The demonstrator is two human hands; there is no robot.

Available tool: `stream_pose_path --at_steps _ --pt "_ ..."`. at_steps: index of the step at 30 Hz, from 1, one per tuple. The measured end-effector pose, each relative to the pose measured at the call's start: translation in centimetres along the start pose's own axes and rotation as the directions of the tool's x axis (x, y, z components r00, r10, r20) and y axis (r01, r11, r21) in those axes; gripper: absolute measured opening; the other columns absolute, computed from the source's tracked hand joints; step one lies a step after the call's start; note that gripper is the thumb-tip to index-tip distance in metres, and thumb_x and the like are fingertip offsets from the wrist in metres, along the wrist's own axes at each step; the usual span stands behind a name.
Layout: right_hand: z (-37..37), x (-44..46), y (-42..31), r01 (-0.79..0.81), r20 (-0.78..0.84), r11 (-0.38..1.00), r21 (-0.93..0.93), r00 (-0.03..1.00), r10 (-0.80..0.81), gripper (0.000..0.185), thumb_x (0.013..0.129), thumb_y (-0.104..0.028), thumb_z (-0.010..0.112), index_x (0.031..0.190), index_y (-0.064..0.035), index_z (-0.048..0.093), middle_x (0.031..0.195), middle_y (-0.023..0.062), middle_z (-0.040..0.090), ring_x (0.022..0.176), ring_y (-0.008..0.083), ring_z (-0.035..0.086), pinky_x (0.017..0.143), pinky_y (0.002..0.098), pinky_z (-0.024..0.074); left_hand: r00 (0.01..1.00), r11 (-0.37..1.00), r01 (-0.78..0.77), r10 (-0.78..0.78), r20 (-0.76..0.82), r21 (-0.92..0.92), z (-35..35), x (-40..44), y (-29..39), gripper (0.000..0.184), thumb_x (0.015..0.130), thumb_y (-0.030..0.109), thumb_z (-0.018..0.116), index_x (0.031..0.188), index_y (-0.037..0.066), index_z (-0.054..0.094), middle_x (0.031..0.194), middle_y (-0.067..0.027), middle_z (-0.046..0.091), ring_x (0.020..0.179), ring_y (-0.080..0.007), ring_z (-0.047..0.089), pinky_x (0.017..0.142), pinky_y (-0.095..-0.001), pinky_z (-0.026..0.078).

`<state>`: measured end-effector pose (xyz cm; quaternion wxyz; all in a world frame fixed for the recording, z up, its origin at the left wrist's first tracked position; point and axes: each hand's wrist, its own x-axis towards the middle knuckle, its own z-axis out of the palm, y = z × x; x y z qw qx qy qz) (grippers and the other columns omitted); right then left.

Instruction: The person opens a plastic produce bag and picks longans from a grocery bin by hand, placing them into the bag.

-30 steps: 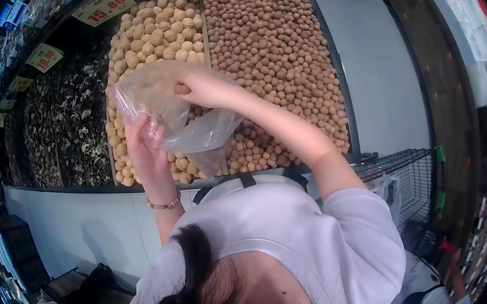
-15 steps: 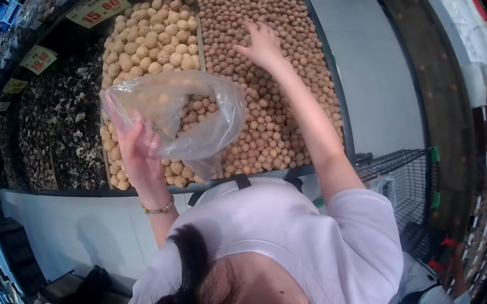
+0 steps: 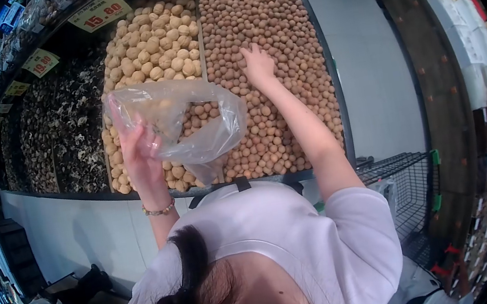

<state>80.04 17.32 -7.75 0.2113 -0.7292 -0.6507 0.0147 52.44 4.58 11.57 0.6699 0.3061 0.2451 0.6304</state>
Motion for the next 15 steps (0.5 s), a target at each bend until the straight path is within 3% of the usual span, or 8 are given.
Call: stream_pose_path --at_steps 5,12,15 --pt "-0.6 0.1 0.7 0.079 -0.029 0.994 0.072 0.997 -0.077 0.032 0.080 -0.022 0.064 0.111 -0.0152 0.056 0.105 0.0119 0.051 0.087 0.0312 0.058 0.071 0.0423 0.0500 0.999 1.000 0.009 -0.008 0.034 -0.018 -0.5 0.2 -0.2 0.077 0.083 -0.004 0.049 0.147 0.022 0.017 0.094 -0.0023 0.048 0.059 -0.0025 0.040 0.044 -0.0141 0.035" --pt "-3.5 0.8 -0.3 -0.011 -0.045 0.955 0.296 0.999 0.025 0.029 0.080 -0.013 0.063 0.108 -0.0122 0.057 0.103 0.0107 0.053 0.090 0.0312 0.058 0.071 0.0413 0.0492 0.999 1.000 0.013 -0.012 0.035 -0.012 -0.5 0.3 -0.4 0.076 0.083 -0.004 0.049 0.147 0.022 0.018 0.095 -0.0026 0.049 0.060 -0.0038 0.040 0.044 -0.0149 0.035" --pt "-6.1 0.9 -1.8 0.091 -0.184 0.905 0.416 0.983 -0.014 0.027 0.081 -0.013 0.063 0.107 -0.0096 0.058 0.105 0.0095 0.053 0.089 0.0302 0.058 0.074 0.0384 0.0481 0.999 0.999 0.034 -0.034 0.014 0.002 -0.2 0.3 -0.5 0.077 0.083 -0.004 0.050 0.147 0.022 0.018 0.095 -0.0024 0.049 0.062 -0.0042 0.040 0.044 -0.0150 0.034"
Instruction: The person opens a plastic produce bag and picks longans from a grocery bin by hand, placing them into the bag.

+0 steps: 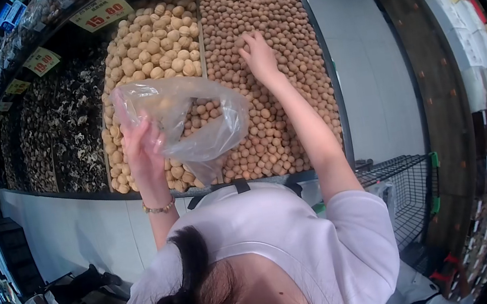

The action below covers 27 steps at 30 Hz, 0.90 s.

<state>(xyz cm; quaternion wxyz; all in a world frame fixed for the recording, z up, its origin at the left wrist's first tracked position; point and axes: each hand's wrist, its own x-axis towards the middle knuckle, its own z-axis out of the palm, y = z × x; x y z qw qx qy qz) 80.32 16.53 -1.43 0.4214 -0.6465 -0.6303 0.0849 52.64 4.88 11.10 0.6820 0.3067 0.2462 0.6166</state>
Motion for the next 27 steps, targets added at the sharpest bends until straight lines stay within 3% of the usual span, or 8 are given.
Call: stream_pose_path --at_steps 5,9,13,16,20,23,24,27 --pt "-7.1 0.0 -12.6 0.147 -0.063 0.915 0.375 0.989 -0.133 0.015 0.083 -0.010 0.062 0.096 -0.0023 0.059 0.102 0.0098 0.053 0.091 0.0250 0.055 0.081 0.0318 0.0438 1.000 0.998 0.005 -0.005 0.005 0.055 0.0 0.4 -0.4 0.074 0.085 0.001 0.051 0.147 0.022 0.017 0.095 -0.0023 0.048 0.064 -0.0042 0.041 0.045 -0.0146 0.033" --pt "-8.0 -2.7 -18.3 0.202 0.177 0.835 0.512 0.926 -0.332 0.018 0.078 -0.006 0.063 0.095 -0.0037 0.059 0.103 0.0102 0.052 0.093 0.0254 0.055 0.082 0.0326 0.0441 1.000 1.000 0.019 -0.019 -0.024 -0.017 0.2 0.6 -1.0 0.065 0.089 0.010 0.050 0.146 0.021 0.019 0.092 -0.0019 0.049 0.062 -0.0047 0.040 0.043 -0.0150 0.033" --pt "-3.0 -2.1 -16.2 0.150 0.782 0.913 0.379 0.475 -0.402 0.027 0.079 -0.011 0.062 0.104 -0.0053 0.058 0.104 0.0122 0.055 0.098 0.0297 0.055 0.082 0.0366 0.0451 0.999 0.999 -0.007 0.004 -0.047 -0.052 -0.7 0.2 -0.8 0.056 0.092 0.018 0.048 0.144 0.019 0.025 0.087 -0.0016 0.050 0.060 -0.0052 0.042 0.042 -0.0156 0.033" --pt "0.0 -2.2 -14.8 0.029 0.825 0.977 0.212 0.531 -0.194 0.033 0.079 -0.013 0.063 0.111 -0.0079 0.059 0.107 0.0138 0.057 0.100 0.0311 0.055 0.086 0.0373 0.0448 0.995 0.999 0.025 -0.027 -0.098 -0.029 -0.5 -0.4 -0.6 0.049 0.094 0.022 0.046 0.140 0.019 0.030 0.084 -0.0013 0.049 0.060 -0.0051 0.043 0.042 -0.0160 0.034" --pt "0.5 -2.7 -14.1 0.448 0.547 0.827 0.339 0.622 -0.561 0.042 0.079 -0.016 0.065 0.120 -0.0109 0.057 0.125 0.0148 0.052 0.109 0.0336 0.052 0.093 0.0382 0.0429 0.975 1.000 -0.010 0.013 -0.222 0.016 0.8 -0.4 -0.6 0.043 0.095 0.023 0.043 0.137 0.018 0.034 0.081 -0.0007 0.048 0.059 -0.0045 0.042 0.042 -0.0165 0.034" --pt "-3.8 -2.7 -15.9 0.201 0.771 0.890 0.408 0.447 -0.454 0.046 0.081 -0.016 0.064 0.125 -0.0130 0.055 0.133 0.0131 0.048 0.114 0.0314 0.051 0.095 0.0368 0.0426 0.985 1.000 -0.021 0.017 -0.170 -0.023 -0.4 0.0 -0.5 0.046 0.095 0.022 0.042 0.140 0.018 0.031 0.079 0.0001 0.046 0.058 -0.0042 0.040 0.043 -0.0166 0.034" --pt "-3.8 -2.8 -14.5 0.392 0.622 0.777 0.493 0.466 -0.630 0.047 0.082 -0.018 0.062 0.128 -0.0139 0.053 0.133 0.0119 0.049 0.116 0.0276 0.052 0.095 0.0350 0.0438 0.989 1.000 -0.018 0.014 -0.150 -0.022 -0.7 0.1 -0.4 0.047 0.095 0.022 0.042 0.141 0.019 0.030 0.079 0.0002 0.046 0.058 -0.0043 0.040 0.043 -0.0166 0.034" --pt "-8.5 0.0 -13.8 -0.015 0.673 0.766 0.643 0.488 -0.555 0.041 0.086 -0.021 0.058 0.126 -0.0119 0.055 0.129 0.0132 0.052 0.115 0.0265 0.053 0.094 0.0346 0.0449 0.994 1.000 -0.009 0.007 -0.109 -0.017 -1.1 0.2 -0.2 0.051 0.095 0.022 0.043 0.143 0.021 0.026 0.078 0.0004 0.045 0.058 -0.0044 0.040 0.043 -0.0166 0.034"
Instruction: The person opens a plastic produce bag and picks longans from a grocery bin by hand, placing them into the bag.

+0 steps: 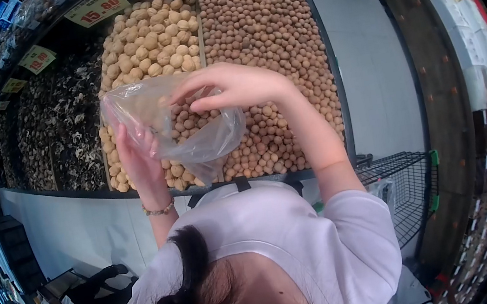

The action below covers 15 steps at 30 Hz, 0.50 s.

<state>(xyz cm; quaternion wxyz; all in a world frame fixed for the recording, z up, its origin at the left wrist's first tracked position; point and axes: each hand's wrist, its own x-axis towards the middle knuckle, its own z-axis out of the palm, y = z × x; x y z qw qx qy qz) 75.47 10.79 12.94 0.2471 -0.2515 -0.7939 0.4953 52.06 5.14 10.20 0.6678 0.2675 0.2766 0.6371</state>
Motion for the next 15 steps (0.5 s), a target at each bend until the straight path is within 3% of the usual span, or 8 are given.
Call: stream_pose_path --at_steps 2,4,6,8,9,13,15 --pt "-3.7 -1.2 3.0 -0.012 -0.078 0.949 0.316 0.996 0.038 0.038 0.089 -0.023 0.055 0.125 -0.0115 0.055 0.124 0.0145 0.056 0.114 0.0255 0.053 0.094 0.0349 0.0446 1.000 1.000 -0.003 0.003 -0.001 0.007 0.2 0.0 0.1 0.053 0.095 0.021 0.043 0.145 0.023 0.023 0.079 0.0003 0.044 0.058 -0.0043 0.039 0.042 -0.0164 0.034" --pt "-5.5 -0.7 6.8 -0.197 -0.476 0.978 0.071 0.855 0.207 0.048 0.088 -0.034 0.057 0.130 -0.0115 0.049 0.131 0.0149 0.049 0.119 0.0259 0.050 0.095 0.0363 0.0448 0.999 1.000 -0.005 0.005 -0.042 0.004 0.5 0.1 0.1 0.055 0.095 0.021 0.043 0.145 0.024 0.022 0.080 -0.0002 0.045 0.058 -0.0041 0.039 0.042 -0.0164 0.035" --pt "-6.9 -0.5 15.8 -0.594 -0.700 0.758 -0.267 0.661 0.271 0.071 0.079 -0.049 0.064 0.138 -0.0174 0.039 0.145 0.0198 0.028 0.133 0.0339 0.032 0.104 0.0478 0.0343 0.998 1.000 0.005 -0.005 -0.059 -0.002 0.6 0.1 0.0 0.056 0.095 0.020 0.043 0.146 0.024 0.020 0.081 -0.0006 0.045 0.058 -0.0040 0.040 0.042 -0.0165 0.035" --pt "-7.1 0.1 19.1 -0.793 -0.694 0.483 -0.372 0.583 0.423 0.089 0.070 -0.057 0.068 0.143 -0.0241 0.030 0.152 0.0196 0.007 0.140 0.0393 0.007 0.108 0.0590 0.0161 0.999 1.000 0.015 -0.016 -0.046 -0.018 0.9 0.3 0.0 0.058 0.095 0.019 0.043 0.146 0.024 0.019 0.083 -0.0008 0.045 0.058 -0.0040 0.040 0.042 -0.0165 0.035" --pt "-7.3 0.1 21.5 -0.784 -0.706 0.484 -0.387 0.590 0.391 0.087 0.070 -0.061 0.065 0.143 -0.0270 0.030 0.153 0.0184 0.004 0.140 0.0411 -0.004 0.106 0.0655 0.0058 0.999 1.000 0.009 -0.009 -0.031 -0.009 0.9 0.3 0.0 0.058 0.094 0.019 0.044 0.146 0.024 0.018 0.082 -0.0007 0.045 0.058 -0.0041 0.040 0.042 -0.0166 0.035" --pt "-8.4 1.6 25.0 -0.839 -0.732 0.460 -0.289 0.503 0.459 0.084 0.071 -0.067 0.059 0.140 -0.0255 0.036 0.153 0.0155 0.008 0.140 0.0392 0.000 0.105 0.0657 0.0069 1.000 1.000 -0.017 0.017 -0.001 0.006 0.4 0.3 0.2 0.060 0.094 0.018 0.044 0.147 0.024 0.017 0.082 -0.0006 0.045 0.057 -0.0042 0.039 0.041 -0.0166 0.035" --pt "-7.8 2.2 25.7 -0.819 -0.771 0.480 -0.314 0.515 0.374 0.076 0.071 -0.063 0.060 0.135 -0.0244 0.043 0.148 0.0147 0.021 0.136 0.0391 0.017 0.102 0.0647 0.0188 1.000 1.000 -0.014 0.014 -0.004 -0.001 0.1 0.2 0.3 0.060 0.094 0.018 0.045 0.147 0.024 0.017 0.082 -0.0006 0.045 0.056 -0.0041 0.038 0.041 -0.0164 0.034"
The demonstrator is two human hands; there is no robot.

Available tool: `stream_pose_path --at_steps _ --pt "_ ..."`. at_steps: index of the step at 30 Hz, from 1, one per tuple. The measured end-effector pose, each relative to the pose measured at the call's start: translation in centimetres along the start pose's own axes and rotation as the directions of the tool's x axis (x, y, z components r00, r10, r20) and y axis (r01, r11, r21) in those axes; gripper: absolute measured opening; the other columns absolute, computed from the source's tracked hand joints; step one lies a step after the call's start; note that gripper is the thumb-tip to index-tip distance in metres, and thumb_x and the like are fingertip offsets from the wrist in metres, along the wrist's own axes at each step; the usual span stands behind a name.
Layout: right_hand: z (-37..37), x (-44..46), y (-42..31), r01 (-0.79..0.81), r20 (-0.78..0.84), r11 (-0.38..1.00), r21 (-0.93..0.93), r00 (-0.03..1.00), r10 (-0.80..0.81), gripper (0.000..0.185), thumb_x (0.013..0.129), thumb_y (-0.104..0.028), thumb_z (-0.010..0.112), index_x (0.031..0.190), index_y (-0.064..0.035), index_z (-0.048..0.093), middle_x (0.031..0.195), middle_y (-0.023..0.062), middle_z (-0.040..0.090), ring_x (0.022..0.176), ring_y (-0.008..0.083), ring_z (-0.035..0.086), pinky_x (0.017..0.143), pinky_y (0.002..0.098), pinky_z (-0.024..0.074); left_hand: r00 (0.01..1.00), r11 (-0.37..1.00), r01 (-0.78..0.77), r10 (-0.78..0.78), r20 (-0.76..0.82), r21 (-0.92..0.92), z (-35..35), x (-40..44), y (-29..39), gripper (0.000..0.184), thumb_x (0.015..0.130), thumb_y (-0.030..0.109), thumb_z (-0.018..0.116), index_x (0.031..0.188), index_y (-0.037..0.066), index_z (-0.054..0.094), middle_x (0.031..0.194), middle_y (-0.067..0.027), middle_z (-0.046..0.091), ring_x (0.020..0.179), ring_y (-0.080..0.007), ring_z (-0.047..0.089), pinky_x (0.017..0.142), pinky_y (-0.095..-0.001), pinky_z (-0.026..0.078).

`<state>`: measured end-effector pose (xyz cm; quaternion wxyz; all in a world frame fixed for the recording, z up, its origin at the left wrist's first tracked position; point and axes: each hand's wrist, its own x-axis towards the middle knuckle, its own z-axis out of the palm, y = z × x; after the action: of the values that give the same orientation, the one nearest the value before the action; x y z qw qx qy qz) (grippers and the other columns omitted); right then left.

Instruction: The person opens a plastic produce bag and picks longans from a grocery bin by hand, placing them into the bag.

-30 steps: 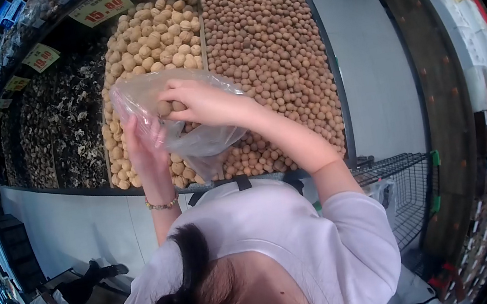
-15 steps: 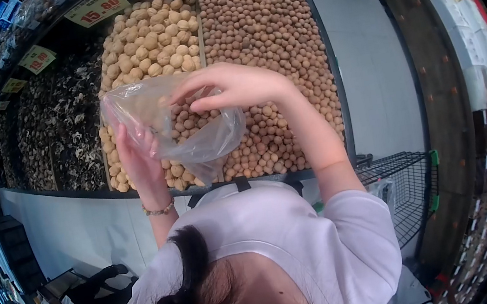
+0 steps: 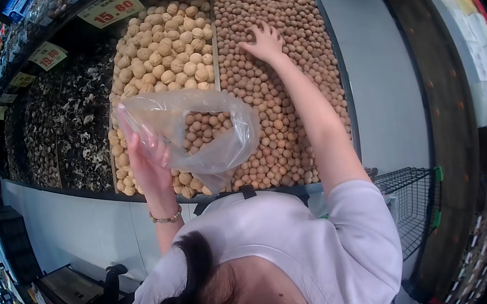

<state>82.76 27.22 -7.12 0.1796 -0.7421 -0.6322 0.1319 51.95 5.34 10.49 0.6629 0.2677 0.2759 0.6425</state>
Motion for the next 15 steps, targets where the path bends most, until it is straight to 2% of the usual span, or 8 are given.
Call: stream_pose_path --at_steps 1,2,3,5,8,11,12,15 --pt "-0.2 -0.6 -0.9 0.004 0.010 1.000 0.004 1.000 -0.004 0.073 0.071 -0.061 0.060 0.132 -0.0237 0.045 0.146 0.0144 0.026 0.133 0.0387 0.024 0.100 0.0638 0.0239 1.000 1.000 0.001 -0.001 -0.001 -0.005 -0.1 0.0 0.0 0.060 0.094 0.018 0.045 0.147 0.024 0.017 0.081 -0.0007 0.045 0.056 -0.0040 0.038 0.041 -0.0163 0.033" --pt "-0.1 -1.9 -1.9 0.038 -0.034 0.991 -0.127 0.999 -0.043 0.068 0.072 -0.058 0.061 0.127 -0.0215 0.049 0.140 0.0134 0.033 0.127 0.0377 0.033 0.097 0.0579 0.0340 1.000 1.000 0.003 -0.003 -0.003 -0.011 -0.1 0.0 0.0 0.060 0.094 0.018 0.045 0.147 0.024 0.018 0.081 -0.0007 0.045 0.055 -0.0040 0.037 0.041 -0.0161 0.032" --pt "0.4 -2.7 -2.3 0.038 -0.100 0.984 -0.175 0.993 -0.056 0.062 0.073 -0.055 0.062 0.124 -0.0205 0.053 0.138 0.0125 0.036 0.125 0.0372 0.035 0.094 0.0573 0.0358 1.000 1.000 0.002 -0.002 -0.002 -0.002 -0.1 0.1 -0.1 0.060 0.094 0.018 0.045 0.147 0.024 0.017 0.081 -0.0007 0.045 0.055 -0.0039 0.037 0.041 -0.0160 0.032" --pt "1.0 -3.4 -2.5 0.032 -0.121 0.975 -0.219 0.991 -0.060 0.055 0.075 -0.049 0.062 0.120 -0.0192 0.055 0.135 0.0126 0.039 0.120 0.0374 0.039 0.090 0.0563 0.0385 1.000 1.000 -0.001 0.001 0.000 0.013 -0.1 0.3 -0.1 0.060 0.094 0.018 0.045 0.147 0.024 0.017 0.080 -0.0006 0.044 0.054 -0.0037 0.036 0.041 -0.0160 0.031" --pt "2.0 -4.1 -1.7 0.088 -0.271 0.959 -0.269 0.949 -0.163 0.047 0.077 -0.044 0.062 0.117 -0.0182 0.057 0.127 0.0125 0.044 0.112 0.0360 0.045 0.083 0.0513 0.0452 1.000 0.999 -0.006 0.006 -0.013 0.031 0.3 0.5 -0.2 0.060 0.094 0.018 0.044 0.147 0.024 0.017 0.080 -0.0005 0.044 0.056 -0.0035 0.036 0.042 -0.0160 0.032" --pt "0.8 -4.6 -2.3 0.089 -0.181 0.984 -0.156 0.977 -0.117 0.044 0.077 -0.041 0.064 0.114 -0.0176 0.058 0.120 0.0120 0.047 0.107 0.0337 0.049 0.074 0.0439 0.0500 0.998 1.000 0.016 -0.016 0.062 0.008 0.2 0.5 -0.2 0.061 0.094 0.017 0.044 0.147 0.023 0.016 0.080 -0.0004 0.044 0.058 -0.0033 0.037 0.042 -0.0161 0.033" --pt "1.1 -4.6 -2.1 0.123 -0.234 0.981 -0.153 0.959 -0.157 0.037 0.078 -0.036 0.065 0.109 -0.0173 0.058 0.110 0.0117 0.050 0.099 0.0345 0.054 0.068 0.0423 0.0527 0.998 1.000 0.015 -0.017 0.057 0.023 0.2 0.5 -0.2 0.063 0.093 0.018 0.046 0.148 0.023 0.014 0.079 0.0001 0.043 0.057 -0.0040 0.037 0.042 -0.0165 0.033" --pt "1.5 -4.5 -1.8 0.124 -0.228 0.992 -0.039 0.965 -0.130 0.035 0.078 -0.033 0.066 0.108 -0.0169 0.058 0.108 0.0125 0.051 0.092 0.0328 0.058 0.069 0.0429 0.0523 0.998 0.998 0.018 -0.022 0.059 0.059 0.3 0.5 -0.1 0.069 0.091 0.021 0.049 0.148 0.023 0.010 0.076 0.0008 0.042 0.054 -0.0052 0.038 0.043 -0.0173 0.034"
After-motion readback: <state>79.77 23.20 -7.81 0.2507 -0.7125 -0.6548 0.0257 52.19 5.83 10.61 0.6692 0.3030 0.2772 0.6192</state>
